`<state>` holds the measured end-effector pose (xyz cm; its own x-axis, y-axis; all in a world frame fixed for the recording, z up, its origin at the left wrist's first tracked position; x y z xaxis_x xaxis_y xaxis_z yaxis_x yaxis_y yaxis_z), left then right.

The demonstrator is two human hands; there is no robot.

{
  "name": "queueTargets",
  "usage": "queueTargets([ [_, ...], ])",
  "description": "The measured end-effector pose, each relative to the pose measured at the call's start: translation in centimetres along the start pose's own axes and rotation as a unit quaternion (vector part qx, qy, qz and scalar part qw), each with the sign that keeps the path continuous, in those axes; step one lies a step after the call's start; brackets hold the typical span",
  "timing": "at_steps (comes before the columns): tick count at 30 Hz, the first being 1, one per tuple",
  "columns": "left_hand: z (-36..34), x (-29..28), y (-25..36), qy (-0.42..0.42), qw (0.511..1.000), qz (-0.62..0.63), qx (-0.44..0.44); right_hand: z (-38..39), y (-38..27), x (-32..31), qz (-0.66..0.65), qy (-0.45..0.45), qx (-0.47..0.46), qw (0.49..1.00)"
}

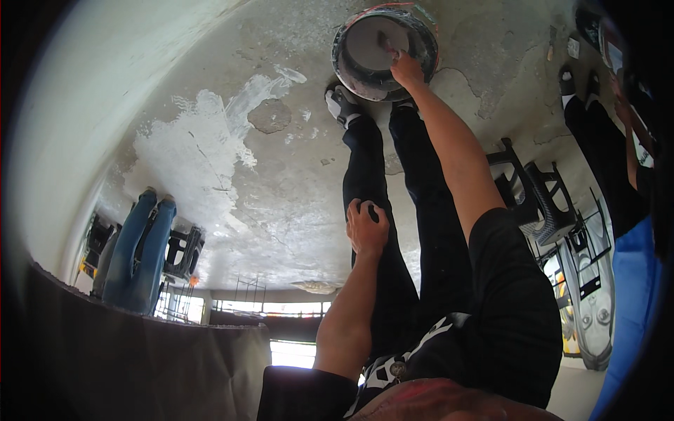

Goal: Applying paint or primer to a wall using a brush.

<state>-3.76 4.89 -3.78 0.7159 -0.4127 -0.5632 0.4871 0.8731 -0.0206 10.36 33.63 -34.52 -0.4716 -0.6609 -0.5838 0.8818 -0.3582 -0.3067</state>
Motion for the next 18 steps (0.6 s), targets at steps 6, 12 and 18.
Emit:
queueTargets([
  [6, 0.0, 0.2, 0.2, -0.007, 1.000, -0.003, 0.002, 0.4, -1.4, 2.9, -0.007, -0.043, -0.057, 0.997],
  [12, 0.1, 0.3, 0.8, -0.009, 1.000, -0.002, 0.007, 1.9, -0.1, 3.9, 0.049, -0.082, -0.044, 0.994],
  [18, 0.0, 0.2, 0.5, -0.014, 1.000, 0.004, 0.001, 2.1, 2.7, 0.6, 0.093, -0.076, 0.000, 0.993],
])
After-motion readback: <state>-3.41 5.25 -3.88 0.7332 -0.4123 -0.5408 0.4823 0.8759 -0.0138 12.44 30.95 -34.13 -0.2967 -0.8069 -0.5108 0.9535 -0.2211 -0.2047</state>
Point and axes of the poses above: each hand's wrist, its own z-axis away from the middle knuckle, its own x-axis out of the palm, y = z × x, the point moved 7 cm from there along -z, towards the middle knuckle, and after that the axes turned 8 degrees about -x, right-handed, at the moved point
